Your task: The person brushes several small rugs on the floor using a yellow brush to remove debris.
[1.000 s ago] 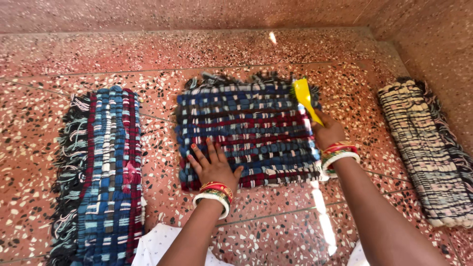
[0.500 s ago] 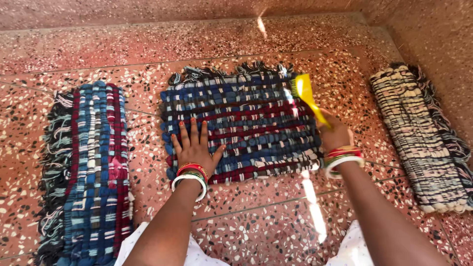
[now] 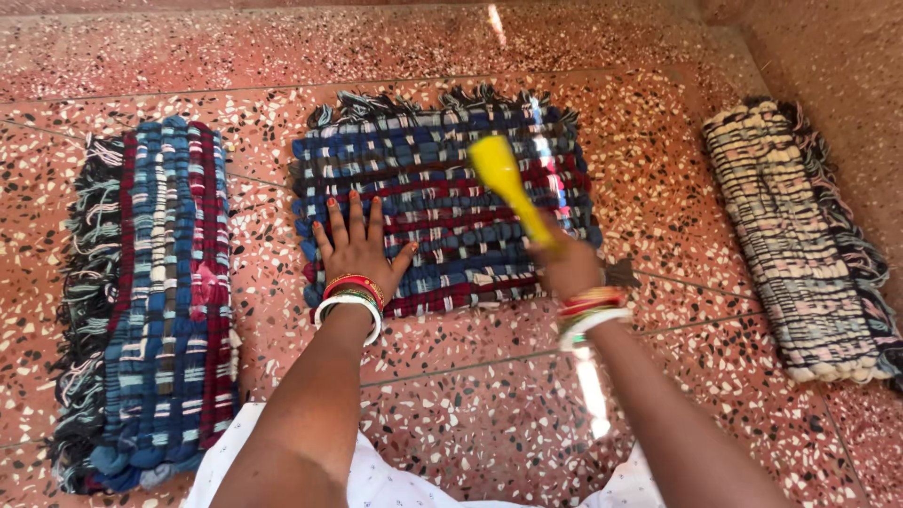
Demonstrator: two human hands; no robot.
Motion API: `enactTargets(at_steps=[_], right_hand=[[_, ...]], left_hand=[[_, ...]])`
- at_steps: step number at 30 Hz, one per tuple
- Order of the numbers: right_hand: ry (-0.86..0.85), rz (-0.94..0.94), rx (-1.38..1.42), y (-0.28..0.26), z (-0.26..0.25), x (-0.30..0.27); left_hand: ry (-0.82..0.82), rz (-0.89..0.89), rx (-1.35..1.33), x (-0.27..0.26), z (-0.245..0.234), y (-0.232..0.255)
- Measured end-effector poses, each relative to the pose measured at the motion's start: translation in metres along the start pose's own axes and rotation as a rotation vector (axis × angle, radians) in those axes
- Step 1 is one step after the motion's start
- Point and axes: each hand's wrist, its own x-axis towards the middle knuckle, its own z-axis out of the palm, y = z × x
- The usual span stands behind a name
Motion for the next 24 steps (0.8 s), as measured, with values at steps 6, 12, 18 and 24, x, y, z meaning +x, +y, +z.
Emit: enactTargets(at_steps=[6,12,18,24], right_hand=[[0.262,0.337,0.178,0.040,-0.077,-0.004],[0.099,-0.429,0.318,-0.019,0.044,-0.034],[-0.091,0.051,-0.088,-0.022,0.015,-0.030],[0.277,0.116,0.121,0.037,-0.066,-0.025]], left_hand=[[-0.048,-0.019,0.038,0.001,0.000,0.000],[-0.009,-0.040,-0.005,0.007,-0.001,0.000],[-0.045,-0.059,0.029,0.006,-0.001,0.002],[-0.066,-0.061,0.010,0.008,-0.002,0.001]])
